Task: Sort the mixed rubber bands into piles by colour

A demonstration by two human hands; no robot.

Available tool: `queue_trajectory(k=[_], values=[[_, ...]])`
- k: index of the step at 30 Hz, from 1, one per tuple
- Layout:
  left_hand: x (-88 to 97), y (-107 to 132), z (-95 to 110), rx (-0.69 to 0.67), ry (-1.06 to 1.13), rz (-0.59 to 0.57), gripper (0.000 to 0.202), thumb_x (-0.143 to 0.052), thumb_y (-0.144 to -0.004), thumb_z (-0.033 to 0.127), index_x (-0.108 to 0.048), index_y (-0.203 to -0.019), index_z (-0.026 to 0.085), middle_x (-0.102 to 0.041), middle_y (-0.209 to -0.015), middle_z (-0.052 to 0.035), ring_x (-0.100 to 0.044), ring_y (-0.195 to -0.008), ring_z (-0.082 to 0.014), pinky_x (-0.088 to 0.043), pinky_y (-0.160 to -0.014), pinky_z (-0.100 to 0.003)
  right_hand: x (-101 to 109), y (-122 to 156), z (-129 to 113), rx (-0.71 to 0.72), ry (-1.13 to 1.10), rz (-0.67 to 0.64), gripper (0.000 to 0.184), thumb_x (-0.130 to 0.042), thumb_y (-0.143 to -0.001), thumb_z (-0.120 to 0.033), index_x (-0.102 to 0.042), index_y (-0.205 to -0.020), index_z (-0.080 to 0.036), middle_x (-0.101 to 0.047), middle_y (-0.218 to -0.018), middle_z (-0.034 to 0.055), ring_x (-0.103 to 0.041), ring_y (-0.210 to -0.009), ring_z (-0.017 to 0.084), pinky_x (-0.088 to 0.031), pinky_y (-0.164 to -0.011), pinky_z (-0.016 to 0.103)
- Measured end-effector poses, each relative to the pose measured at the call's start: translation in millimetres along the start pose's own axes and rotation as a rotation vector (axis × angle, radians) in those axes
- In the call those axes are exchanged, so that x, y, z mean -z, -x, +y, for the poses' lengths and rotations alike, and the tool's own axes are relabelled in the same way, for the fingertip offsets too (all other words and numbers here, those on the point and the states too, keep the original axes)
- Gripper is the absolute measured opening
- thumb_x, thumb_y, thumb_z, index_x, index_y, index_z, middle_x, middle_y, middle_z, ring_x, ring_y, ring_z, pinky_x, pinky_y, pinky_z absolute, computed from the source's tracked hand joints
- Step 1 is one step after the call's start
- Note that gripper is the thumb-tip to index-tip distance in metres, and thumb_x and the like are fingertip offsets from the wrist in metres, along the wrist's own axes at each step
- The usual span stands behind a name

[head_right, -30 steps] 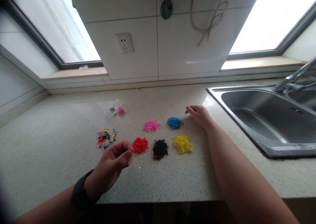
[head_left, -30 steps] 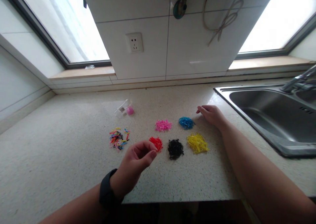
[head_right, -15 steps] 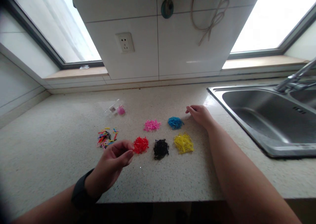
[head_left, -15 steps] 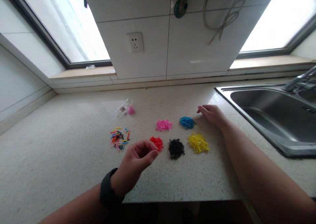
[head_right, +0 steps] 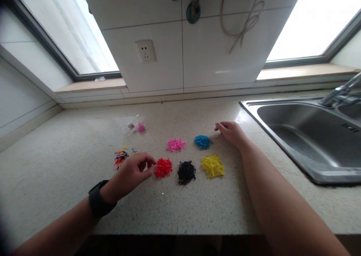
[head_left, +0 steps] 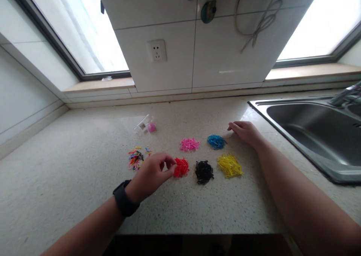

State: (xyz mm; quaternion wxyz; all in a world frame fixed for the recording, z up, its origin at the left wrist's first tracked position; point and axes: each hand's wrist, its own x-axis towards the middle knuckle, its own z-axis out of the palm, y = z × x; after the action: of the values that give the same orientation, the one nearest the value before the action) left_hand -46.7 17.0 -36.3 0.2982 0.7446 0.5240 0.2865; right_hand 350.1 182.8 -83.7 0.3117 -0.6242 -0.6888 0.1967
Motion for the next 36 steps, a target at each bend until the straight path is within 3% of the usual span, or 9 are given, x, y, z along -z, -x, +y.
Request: queue_trajectory(k=[7, 13, 16, 19, 22, 26, 30, 36], values=[[-1.4, -4, -17, -0.063, -0.152, -0.042, 0.009, -0.064, -0.087, 0.024, -0.071, -0.091, 0.02, -0.07, -0.085, -0.0031, -0.061, -0.076, -0.0159, -0.045, -0.071, -0.03, 0, 0, -1, 0.001, 0.005, -0.019, 0.051, -0.049, -0.086, -0.058, -0.077, -0.082, -0.016, -0.054, -0.058, -0.0001, -0.048, -0.055, 0.015, -0.036, -0.057, 0.029], [9.9, -8, -19, -0.165, -0.136, -0.068, 0.016, -0.061, -0.092, 0.032, -0.072, -0.092, 0.02, -0.068, -0.081, -0.0023, -0.054, -0.066, -0.0125, -0.042, -0.063, -0.027, 1, 1, -2, -0.005, 0.003, -0.009, 0.05, -0.049, -0.085, -0.058, -0.077, -0.08, -0.016, -0.057, -0.06, 0.0009, -0.051, -0.057, 0.016, -0.038, -0.059, 0.029], [26.2, -13, -26, -0.187, -0.097, 0.041, 0.019, -0.059, -0.094, 0.032, -0.073, -0.092, 0.019, -0.065, -0.076, -0.002, -0.05, -0.062, -0.0119, -0.04, -0.058, -0.026, 1, 1, -3, -0.002, -0.009, -0.01, 0.049, -0.049, -0.085, -0.057, -0.076, -0.08, -0.016, -0.056, -0.059, 0.0006, -0.05, -0.057, 0.016, -0.037, -0.058, 0.029], [50.0, -19, -45, -0.164, -0.03, 0.219, 0.023, -0.055, -0.095, 0.03, -0.073, -0.088, 0.017, -0.065, -0.076, -0.0034, -0.055, -0.067, -0.0133, -0.042, -0.061, -0.026, 0, 1, -2, -0.001, -0.02, -0.012, 0.048, -0.05, -0.085, -0.056, -0.076, -0.08, -0.017, -0.056, -0.059, 0.0005, -0.05, -0.057, 0.016, -0.037, -0.058, 0.029], [73.8, -25, -82, -0.105, 0.049, 0.399, 0.023, -0.057, -0.092, 0.03, -0.074, -0.083, 0.017, -0.065, -0.075, -0.0039, -0.058, -0.072, -0.0143, -0.045, -0.065, -0.027, -1, 1, -1, -0.002, -0.02, -0.016, 0.047, -0.05, -0.085, -0.056, -0.076, -0.081, -0.017, -0.057, -0.06, 0.0009, -0.051, -0.058, 0.016, -0.038, -0.059, 0.029], [92.0, -34, -133, 0.129, 0.474, 0.683, 0.024, -0.061, -0.084, 0.035, -0.072, -0.077, 0.015, -0.058, -0.062, -0.0011, -0.046, -0.053, -0.01, -0.032, -0.046, -0.023, 0, 1, 1, -0.001, -0.008, -0.018, 0.048, -0.049, -0.086, -0.056, -0.076, -0.081, -0.017, -0.058, -0.061, 0.0011, -0.051, -0.058, 0.016, -0.038, -0.059, 0.029], [94.5, -41, -152, 0.21, 0.759, 0.718, 0.021, -0.066, -0.076, 0.035, -0.068, -0.073, 0.014, -0.053, -0.06, 0.0017, -0.042, -0.048, -0.0078, -0.028, -0.042, -0.021, 0, 2, 0, 0.001, 0.019, -0.022, 0.048, -0.049, -0.086, -0.056, -0.076, -0.081, -0.017, -0.058, -0.06, 0.0007, -0.05, -0.058, 0.016, -0.038, -0.059, 0.029], [91.7, -43, -152, 0.229, 0.723, 0.678, 0.023, -0.068, -0.075, 0.036, -0.069, -0.075, 0.014, -0.055, -0.061, 0.0012, -0.045, -0.051, -0.0087, -0.031, -0.043, -0.021, 2, 7, -8, 0.042, 0.041, -0.053, 0.047, -0.048, -0.086, -0.055, -0.076, -0.082, -0.017, -0.06, -0.06, 0.0009, -0.051, -0.056, 0.015, -0.038, -0.057, 0.029]])
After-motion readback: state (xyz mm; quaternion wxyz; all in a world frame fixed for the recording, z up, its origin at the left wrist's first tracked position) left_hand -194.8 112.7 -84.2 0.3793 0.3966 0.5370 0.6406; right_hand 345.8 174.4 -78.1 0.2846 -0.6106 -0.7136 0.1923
